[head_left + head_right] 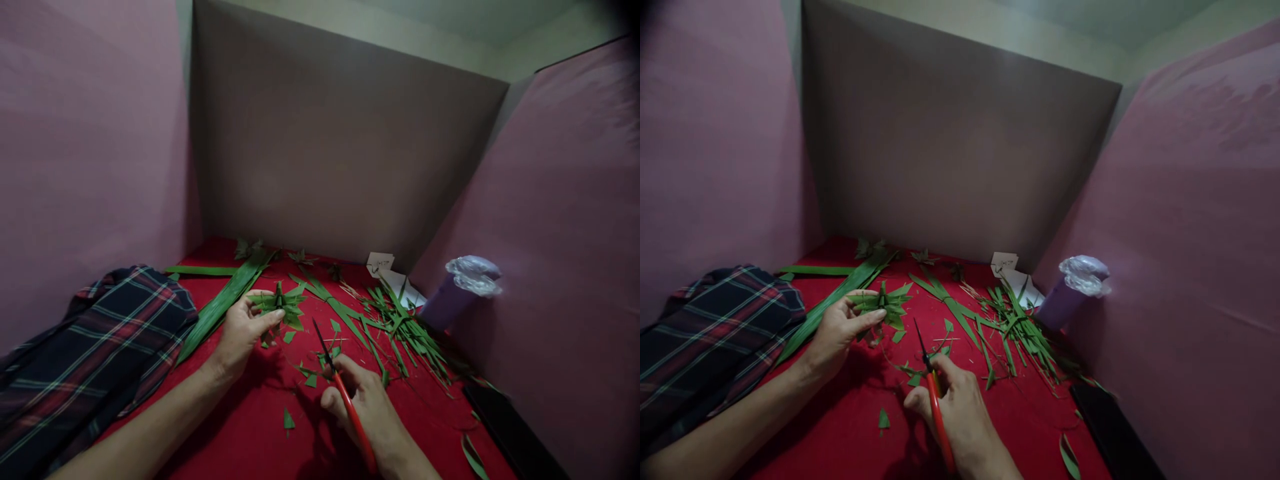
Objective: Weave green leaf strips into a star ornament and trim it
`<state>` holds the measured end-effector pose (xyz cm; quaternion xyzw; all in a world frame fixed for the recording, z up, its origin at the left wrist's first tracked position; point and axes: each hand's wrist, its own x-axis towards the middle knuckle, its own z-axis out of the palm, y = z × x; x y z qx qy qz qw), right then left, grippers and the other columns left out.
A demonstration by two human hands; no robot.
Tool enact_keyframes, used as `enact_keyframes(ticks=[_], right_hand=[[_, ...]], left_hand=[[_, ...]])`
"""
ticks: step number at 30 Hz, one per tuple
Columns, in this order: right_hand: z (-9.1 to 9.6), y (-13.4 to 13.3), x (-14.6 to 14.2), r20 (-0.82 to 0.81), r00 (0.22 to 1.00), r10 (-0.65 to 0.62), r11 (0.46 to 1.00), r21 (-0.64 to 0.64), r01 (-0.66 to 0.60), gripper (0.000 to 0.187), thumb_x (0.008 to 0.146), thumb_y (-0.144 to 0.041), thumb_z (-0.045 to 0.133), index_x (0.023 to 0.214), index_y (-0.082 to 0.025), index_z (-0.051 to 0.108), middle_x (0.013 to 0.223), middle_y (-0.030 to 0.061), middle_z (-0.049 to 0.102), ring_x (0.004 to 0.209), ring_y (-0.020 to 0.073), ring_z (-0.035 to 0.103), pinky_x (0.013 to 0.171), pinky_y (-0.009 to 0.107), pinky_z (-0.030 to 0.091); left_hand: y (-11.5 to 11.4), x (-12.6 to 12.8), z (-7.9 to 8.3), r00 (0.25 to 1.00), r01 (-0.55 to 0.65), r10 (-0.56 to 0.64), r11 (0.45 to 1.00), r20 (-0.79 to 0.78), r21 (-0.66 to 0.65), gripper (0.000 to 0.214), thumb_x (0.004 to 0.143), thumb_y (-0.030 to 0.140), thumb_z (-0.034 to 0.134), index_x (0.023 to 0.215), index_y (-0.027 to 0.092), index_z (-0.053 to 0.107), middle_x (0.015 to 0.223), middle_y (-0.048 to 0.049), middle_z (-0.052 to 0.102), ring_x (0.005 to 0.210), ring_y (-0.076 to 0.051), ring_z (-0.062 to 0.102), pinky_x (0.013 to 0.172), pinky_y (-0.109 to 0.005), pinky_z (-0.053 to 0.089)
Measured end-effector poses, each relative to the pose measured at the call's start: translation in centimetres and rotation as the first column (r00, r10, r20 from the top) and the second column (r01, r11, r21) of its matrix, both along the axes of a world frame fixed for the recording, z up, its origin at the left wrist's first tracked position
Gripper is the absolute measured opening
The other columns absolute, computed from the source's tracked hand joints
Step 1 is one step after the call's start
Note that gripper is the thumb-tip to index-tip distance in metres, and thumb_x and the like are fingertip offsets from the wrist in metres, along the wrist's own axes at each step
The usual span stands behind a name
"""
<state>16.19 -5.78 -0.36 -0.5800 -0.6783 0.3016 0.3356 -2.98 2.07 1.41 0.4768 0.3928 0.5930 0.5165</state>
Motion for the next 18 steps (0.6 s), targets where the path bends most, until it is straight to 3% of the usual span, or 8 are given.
enact_keyframes(ticks=[5,18], right_hand=[[-0.04,0.00,-0.16,0.115,0.993,-0.006,1.000,0.003,0.006,0.015,0.071,-0.032,0.058,0.067,-0.019,0.053,0.048,-0.0075,0.033,0.048,0.0094,0.028,0.046,0.022,0.020],[0.76,-0.40,-0.42,0.086,0.995,0.048,0.999,-0.029,-0.046,0.020,0.071,-0.035,0.060,0.064,-0.018,0.054,0.045,-0.0072,0.036,0.047,0.0090,0.026,0.045,0.022,0.020]], left_hand=[[0.07,0.09,-0.09,0.999,0.036,-0.036,0.999,0.013,-0.013,0.039,0.064,0.024,0.071,0.093,0.017,0.047,0.052,0.0072,0.055,0.040,-0.009,0.051,0.037,-0.020,0.044],[-0.06,0.28,-0.21,0.998,0.063,-0.062,0.997,0.027,-0.047,0.043,0.060,0.025,0.074,0.092,0.017,0.047,0.052,0.0072,0.056,0.037,-0.008,0.047,0.036,-0.020,0.042]])
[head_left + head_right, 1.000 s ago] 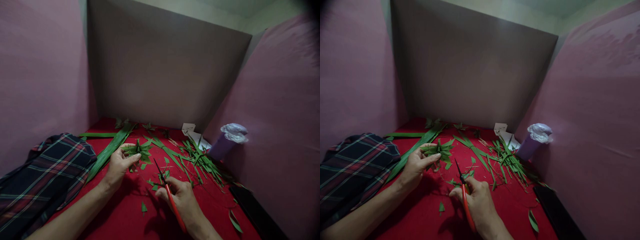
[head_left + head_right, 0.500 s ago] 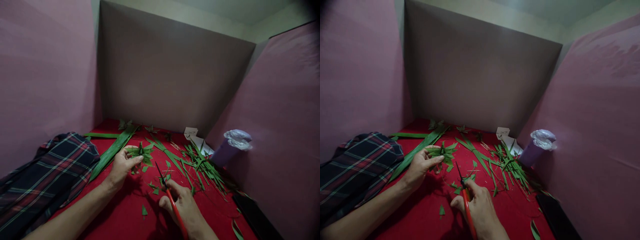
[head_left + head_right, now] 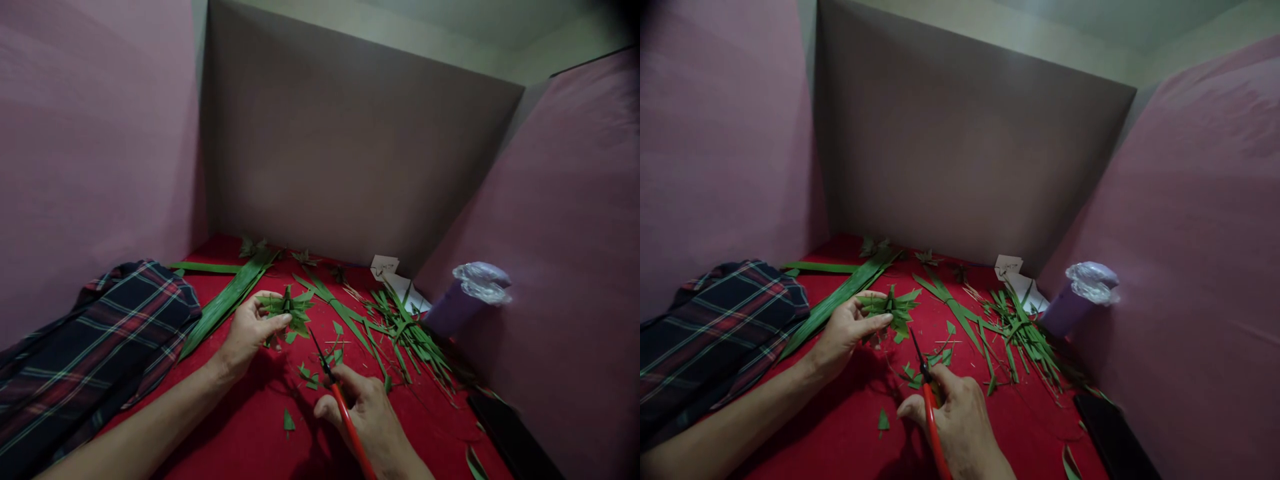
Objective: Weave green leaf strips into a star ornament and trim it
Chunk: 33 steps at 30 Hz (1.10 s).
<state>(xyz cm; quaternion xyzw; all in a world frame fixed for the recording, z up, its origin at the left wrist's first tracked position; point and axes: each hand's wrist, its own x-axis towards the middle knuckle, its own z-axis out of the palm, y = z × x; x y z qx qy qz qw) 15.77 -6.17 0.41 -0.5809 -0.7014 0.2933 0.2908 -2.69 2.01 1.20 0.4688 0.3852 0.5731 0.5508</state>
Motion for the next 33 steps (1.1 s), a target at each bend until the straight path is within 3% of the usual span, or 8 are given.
enact_keyframes(ticks=[14,25,33], right_hand=[[-0.2,0.0,-0.1,0.045,0.998,-0.039,0.998,0.058,0.036,0.019,0.070,-0.035,0.063,0.063,-0.017,0.059,0.044,-0.0061,0.043,0.045,0.0087,0.029,0.043,0.021,0.022],[-0.2,0.0,-0.2,-0.029,0.999,-0.027,1.000,-0.002,0.027,0.013,0.070,-0.027,0.061,0.063,-0.017,0.060,0.046,-0.0054,0.051,0.045,0.0082,0.033,0.044,0.021,0.024],[0.8,-0.2,-0.5,-0.122,0.992,-0.027,0.997,-0.068,0.019,0.009,0.070,-0.021,0.059,0.062,-0.017,0.059,0.052,-0.0018,0.063,0.043,0.0091,0.046,0.043,0.019,0.030]], left_hand=[[0.0,0.1,0.0,1.000,-0.002,0.002,1.000,-0.023,0.015,0.042,0.059,0.024,0.073,0.093,0.017,0.048,0.053,0.0062,0.057,0.039,-0.009,0.052,0.036,-0.020,0.043],[-0.2,0.3,0.1,1.000,-0.015,0.016,1.000,-0.022,0.009,0.042,0.058,0.024,0.074,0.091,0.017,0.049,0.054,0.0068,0.057,0.037,-0.009,0.051,0.036,-0.020,0.043],[-0.1,0.3,0.0,0.999,-0.014,0.015,1.000,-0.034,0.018,0.040,0.060,0.023,0.073,0.091,0.017,0.049,0.055,0.0067,0.057,0.039,-0.009,0.051,0.036,-0.019,0.044]])
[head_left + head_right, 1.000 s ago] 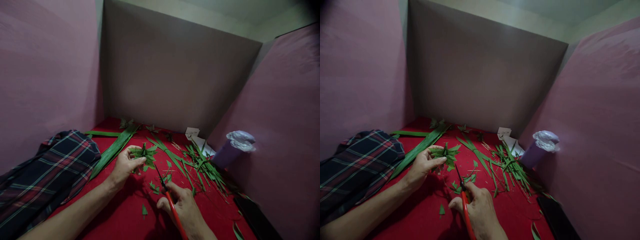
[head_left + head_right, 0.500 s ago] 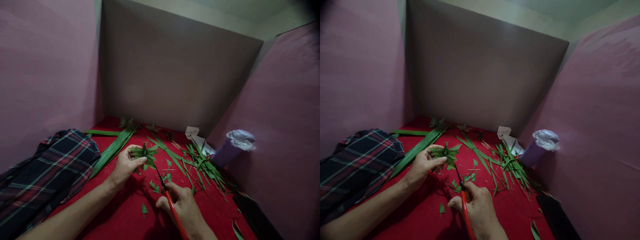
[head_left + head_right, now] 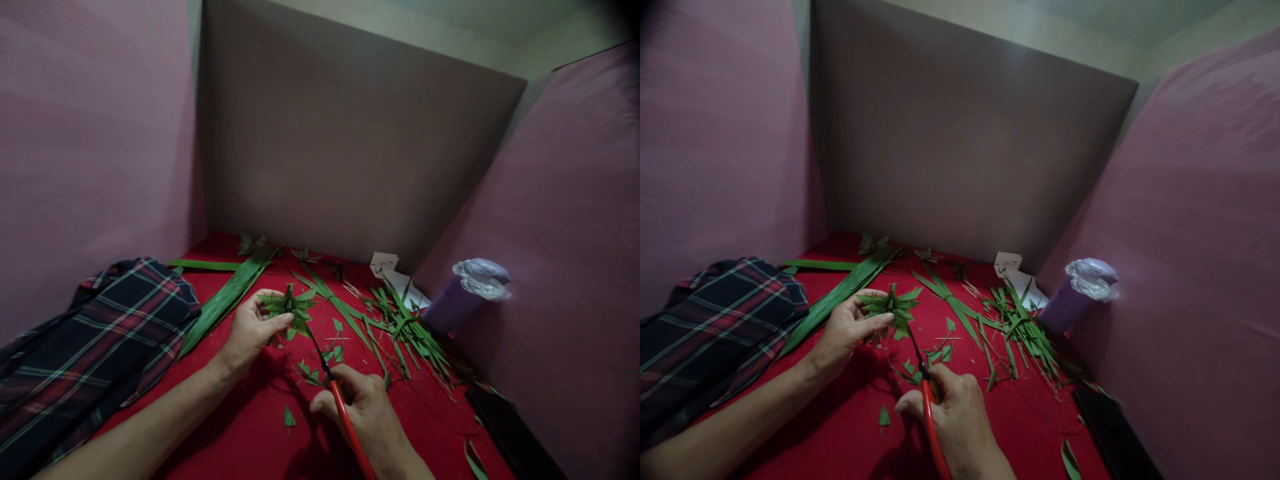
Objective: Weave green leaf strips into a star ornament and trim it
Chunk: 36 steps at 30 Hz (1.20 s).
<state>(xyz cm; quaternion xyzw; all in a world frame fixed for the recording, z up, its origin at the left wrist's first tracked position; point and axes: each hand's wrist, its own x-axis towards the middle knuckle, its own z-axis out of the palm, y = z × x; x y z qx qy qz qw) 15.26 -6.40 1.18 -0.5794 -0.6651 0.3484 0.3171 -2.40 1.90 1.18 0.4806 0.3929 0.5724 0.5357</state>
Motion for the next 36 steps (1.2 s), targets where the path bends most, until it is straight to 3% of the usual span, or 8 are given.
enact_keyframes(ticks=[8,12,17,25,36], right_hand=[[0.1,-0.1,-0.1,-0.102,0.995,0.014,1.000,-0.020,-0.016,0.011,0.072,-0.020,0.057,0.061,-0.019,0.053,0.056,0.0003,0.068,0.046,0.0123,0.056,0.044,0.019,0.035],[-0.1,0.0,-0.1,-0.094,0.995,-0.013,1.000,-0.030,0.010,0.013,0.072,-0.024,0.057,0.060,-0.019,0.052,0.047,-0.0033,0.057,0.041,0.0100,0.047,0.041,0.019,0.030],[-1.3,0.3,0.4,0.028,0.999,-0.036,0.999,0.035,0.035,0.020,0.067,-0.029,0.060,0.057,-0.019,0.045,0.046,-0.0073,0.035,0.045,0.0080,0.031,0.042,0.020,0.021],[-1.8,0.4,0.7,0.117,0.993,0.024,0.998,0.055,-0.030,0.027,0.070,-0.042,0.059,0.066,-0.017,0.050,0.051,-0.0061,0.040,0.049,0.0090,0.029,0.046,0.021,0.022],[-1.8,0.4,0.6,0.176,0.984,0.015,0.998,0.050,-0.024,0.020,0.071,-0.035,0.060,0.066,-0.018,0.052,0.050,-0.0075,0.039,0.049,0.0092,0.030,0.047,0.022,0.022]], left_hand=[[-0.1,0.0,0.0,1.000,0.001,-0.001,1.000,-0.004,-0.001,0.039,0.061,0.023,0.073,0.092,0.017,0.049,0.055,0.0071,0.057,0.039,-0.009,0.051,0.035,-0.020,0.044],[-0.1,0.0,0.1,1.000,0.001,-0.001,1.000,-0.005,-0.003,0.040,0.061,0.023,0.072,0.092,0.017,0.049,0.055,0.0067,0.058,0.039,-0.008,0.051,0.036,-0.019,0.044],[0.1,-0.1,0.0,1.000,-0.007,0.007,1.000,0.001,0.024,0.040,0.062,0.023,0.072,0.093,0.017,0.048,0.053,0.0072,0.057,0.040,-0.008,0.050,0.037,-0.019,0.044],[0.1,-0.2,-0.1,1.000,0.000,0.001,0.999,-0.019,0.039,0.039,0.063,0.022,0.071,0.094,0.017,0.047,0.055,0.0063,0.057,0.041,-0.008,0.050,0.036,-0.019,0.044],[0.1,-0.2,-0.1,1.000,-0.021,0.022,0.999,-0.020,0.046,0.041,0.061,0.023,0.072,0.093,0.017,0.048,0.054,0.0064,0.057,0.040,-0.009,0.050,0.036,-0.019,0.044]])
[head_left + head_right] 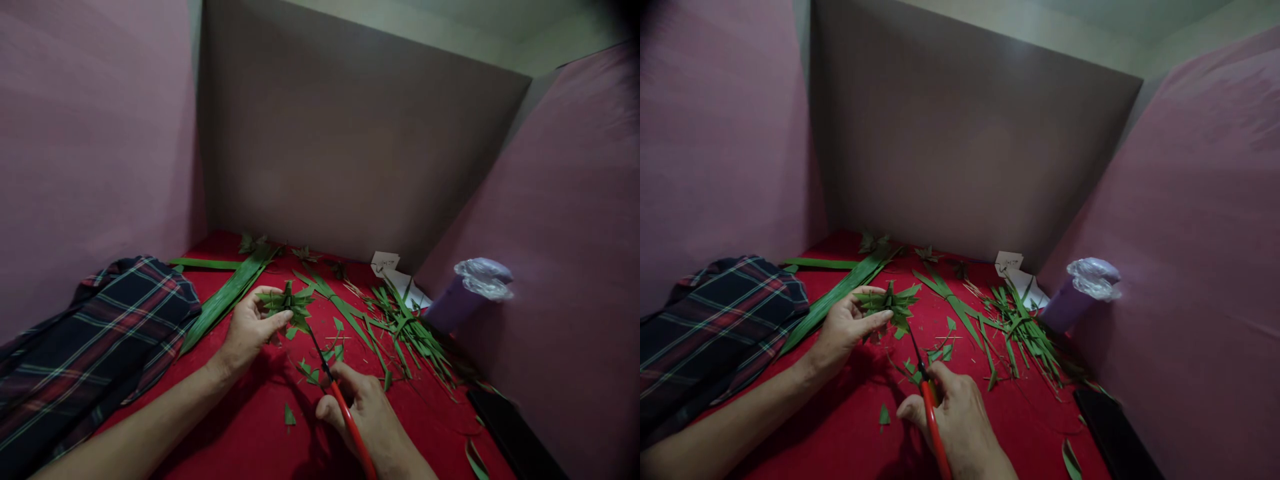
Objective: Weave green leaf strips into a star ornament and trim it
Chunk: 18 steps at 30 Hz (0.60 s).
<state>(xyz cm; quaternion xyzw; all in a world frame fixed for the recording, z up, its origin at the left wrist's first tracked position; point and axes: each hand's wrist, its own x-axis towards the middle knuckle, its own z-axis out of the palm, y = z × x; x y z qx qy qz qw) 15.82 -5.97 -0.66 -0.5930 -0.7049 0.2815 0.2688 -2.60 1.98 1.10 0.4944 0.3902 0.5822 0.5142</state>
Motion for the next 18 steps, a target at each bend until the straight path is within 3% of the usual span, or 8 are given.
enact_keyframes(ticks=[6,18], right_hand=[[-0.25,0.00,0.12,0.025,0.999,-0.025,1.000,0.010,0.025,0.016,0.070,-0.033,0.060,0.067,-0.018,0.054,0.050,-0.0073,0.039,0.049,0.0094,0.030,0.047,0.022,0.022],[0.20,-0.11,-0.12,-0.085,0.996,-0.034,0.999,-0.032,0.031,0.017,0.069,-0.027,0.061,0.060,-0.018,0.050,0.047,-0.0087,0.032,0.048,0.0082,0.027,0.045,0.021,0.020]], left_hand=[[-0.08,0.11,0.24,1.000,-0.002,0.002,1.000,-0.007,-0.003,0.040,0.061,0.022,0.072,0.093,0.017,0.048,0.054,0.0063,0.057,0.040,-0.009,0.050,0.035,-0.019,0.044],[-0.31,0.20,0.34,1.000,0.003,-0.003,1.000,0.002,-0.014,0.040,0.061,0.021,0.072,0.093,0.016,0.047,0.053,0.0065,0.056,0.042,-0.009,0.051,0.035,-0.018,0.044]])
